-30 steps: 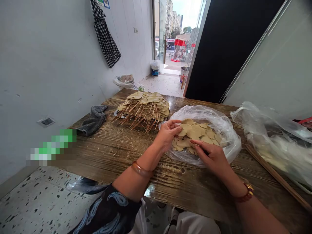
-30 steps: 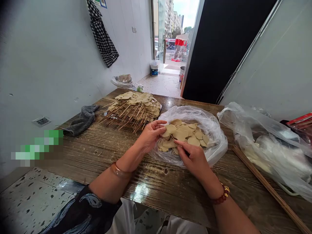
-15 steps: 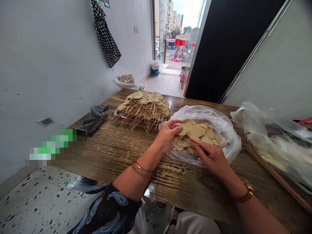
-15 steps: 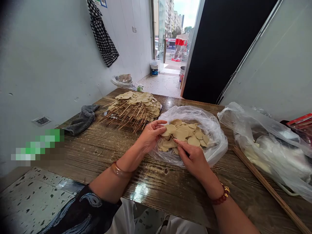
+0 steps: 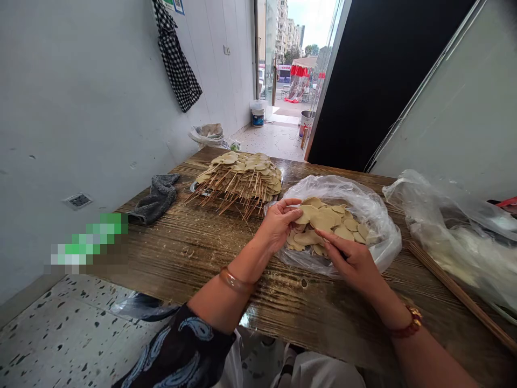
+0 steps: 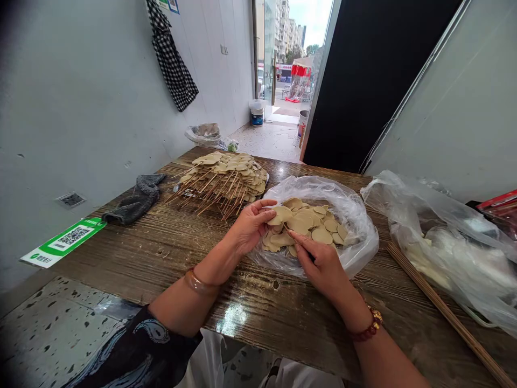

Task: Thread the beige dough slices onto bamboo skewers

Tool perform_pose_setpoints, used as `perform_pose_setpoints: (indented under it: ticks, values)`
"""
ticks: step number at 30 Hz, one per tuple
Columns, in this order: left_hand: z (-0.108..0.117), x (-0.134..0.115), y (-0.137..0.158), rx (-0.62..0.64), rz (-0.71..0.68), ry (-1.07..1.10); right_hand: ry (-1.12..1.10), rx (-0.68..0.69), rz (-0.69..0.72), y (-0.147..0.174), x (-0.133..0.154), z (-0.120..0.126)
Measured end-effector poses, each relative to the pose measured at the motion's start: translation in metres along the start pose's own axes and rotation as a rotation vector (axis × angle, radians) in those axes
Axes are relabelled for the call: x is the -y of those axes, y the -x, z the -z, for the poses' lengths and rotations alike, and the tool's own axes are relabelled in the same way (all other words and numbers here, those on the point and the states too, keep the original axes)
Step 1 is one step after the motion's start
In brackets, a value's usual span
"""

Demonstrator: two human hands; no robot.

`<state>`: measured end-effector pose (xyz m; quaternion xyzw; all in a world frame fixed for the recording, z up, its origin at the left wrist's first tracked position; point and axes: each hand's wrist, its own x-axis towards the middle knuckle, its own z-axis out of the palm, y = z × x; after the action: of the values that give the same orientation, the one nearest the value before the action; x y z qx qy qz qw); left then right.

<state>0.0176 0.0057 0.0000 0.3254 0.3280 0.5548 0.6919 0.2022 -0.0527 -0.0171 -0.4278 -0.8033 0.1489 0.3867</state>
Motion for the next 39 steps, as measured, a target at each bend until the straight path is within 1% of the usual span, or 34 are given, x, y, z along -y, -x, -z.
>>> perform_pose_setpoints:
  ticks: [9, 14, 18, 21, 25, 30, 35, 39]
  values:
    - [0.0, 0.003, 0.0, 0.026, 0.008, -0.014, -0.006, 0.0, 0.004, 0.0, 0.0, 0.0]
    - [-0.003, 0.003, 0.004, 0.052, -0.056, -0.083, 0.046, -0.016, -0.061, 0.0, -0.002, -0.001]
    - [-0.006, 0.001, 0.005, 0.061, -0.102, -0.129, 0.045, -0.036, -0.101, 0.0, -0.003, -0.001]
    - [-0.007, 0.001, 0.005, 0.048, -0.173, -0.209, 0.029, -0.018, -0.117, 0.0, -0.004, -0.001]
    - [-0.006, 0.004, 0.003, 0.013, -0.281, -0.389, 0.015, -0.001, -0.143, 0.0, -0.004, -0.001]
    - [-0.003, 0.008, -0.001, 0.018, -0.365, -0.59, 0.017, 0.002, -0.164, 0.001, -0.004, -0.002]
    - [-0.002, 0.013, -0.002, 0.019, -0.416, -0.687, 0.016, -0.012, -0.179, 0.0, -0.004, -0.004]
    - [-0.006, 0.016, 0.0, 0.035, -0.39, -0.709, 0.008, -0.029, -0.193, -0.001, -0.005, -0.004]
